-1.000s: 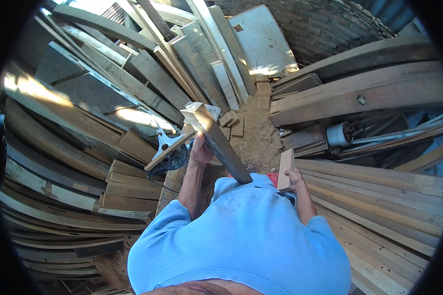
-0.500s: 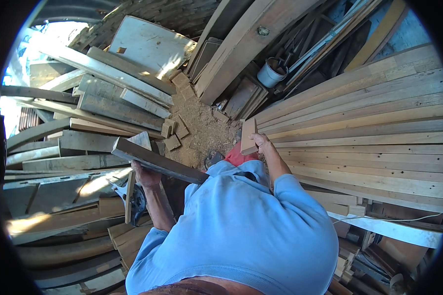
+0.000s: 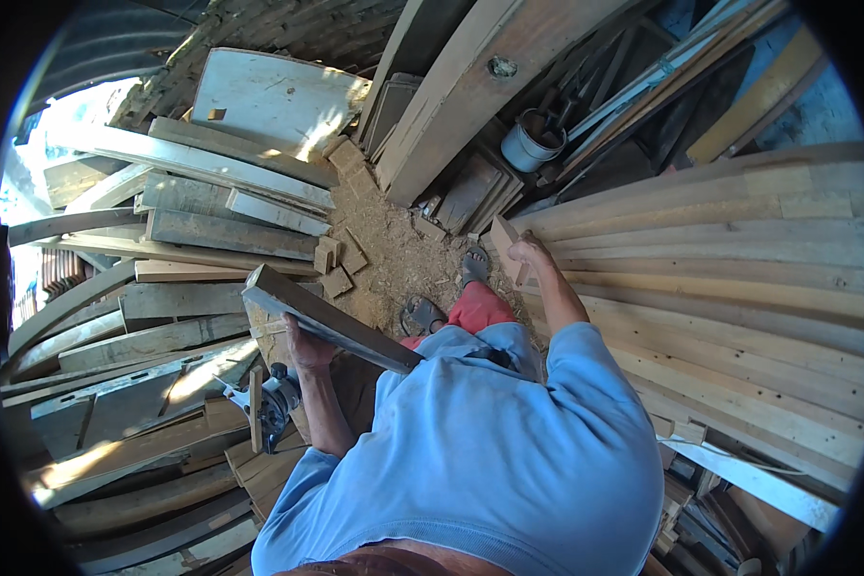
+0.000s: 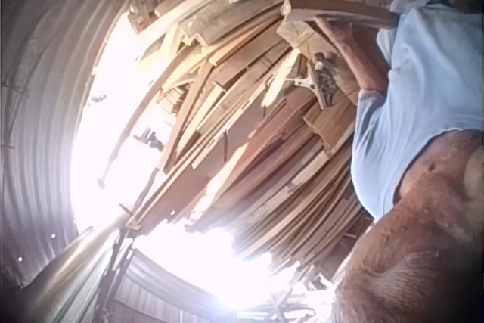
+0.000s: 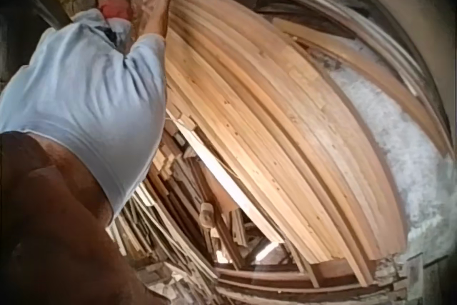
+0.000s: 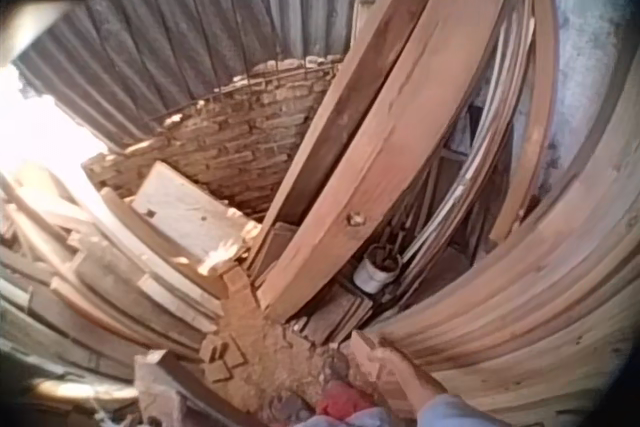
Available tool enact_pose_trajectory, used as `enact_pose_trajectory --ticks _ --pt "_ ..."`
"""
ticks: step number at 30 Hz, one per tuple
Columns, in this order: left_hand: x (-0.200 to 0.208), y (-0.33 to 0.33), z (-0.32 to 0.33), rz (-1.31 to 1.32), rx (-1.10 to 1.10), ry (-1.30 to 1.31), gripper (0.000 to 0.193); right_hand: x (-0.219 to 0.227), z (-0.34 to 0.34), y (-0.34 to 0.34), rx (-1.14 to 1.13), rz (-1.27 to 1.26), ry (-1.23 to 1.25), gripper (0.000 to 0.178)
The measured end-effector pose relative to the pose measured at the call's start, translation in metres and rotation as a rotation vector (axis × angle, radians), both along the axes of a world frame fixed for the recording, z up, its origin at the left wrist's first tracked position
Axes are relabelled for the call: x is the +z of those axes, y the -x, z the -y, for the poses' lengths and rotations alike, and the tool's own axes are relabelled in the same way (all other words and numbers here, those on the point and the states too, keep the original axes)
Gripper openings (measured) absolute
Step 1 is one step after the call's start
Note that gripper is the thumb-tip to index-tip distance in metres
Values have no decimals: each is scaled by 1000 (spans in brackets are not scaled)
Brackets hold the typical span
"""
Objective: The person holds and moves pieces of wood, using a square to measure and mark them.
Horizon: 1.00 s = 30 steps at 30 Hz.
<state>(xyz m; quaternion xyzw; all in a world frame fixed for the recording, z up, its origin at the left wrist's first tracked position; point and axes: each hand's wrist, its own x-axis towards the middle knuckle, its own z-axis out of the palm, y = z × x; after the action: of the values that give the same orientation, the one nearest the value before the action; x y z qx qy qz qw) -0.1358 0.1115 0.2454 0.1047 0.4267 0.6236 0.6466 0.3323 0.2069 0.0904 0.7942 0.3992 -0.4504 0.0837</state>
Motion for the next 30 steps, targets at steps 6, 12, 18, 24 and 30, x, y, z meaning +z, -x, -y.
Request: enact_pose_trajectory --ticks 6,12,18,24,30 --pt "3 -23 -8 -6 69 76 51 -17 -67 7 346 10 185 49" --pt "8 -37 -5 -54 172 119 53 -48 -108 43 444 -4 83 31" --pt "6 -44 6 -40 220 169 56 -24 -148 80 588 -37 162 41" --pt "14 -61 -9 -64 276 203 57 -83 -133 56 621 -180 -308 49" --pt "12 -69 -19 -97 266 176 53 -64 -127 56 491 -196 -224 46"
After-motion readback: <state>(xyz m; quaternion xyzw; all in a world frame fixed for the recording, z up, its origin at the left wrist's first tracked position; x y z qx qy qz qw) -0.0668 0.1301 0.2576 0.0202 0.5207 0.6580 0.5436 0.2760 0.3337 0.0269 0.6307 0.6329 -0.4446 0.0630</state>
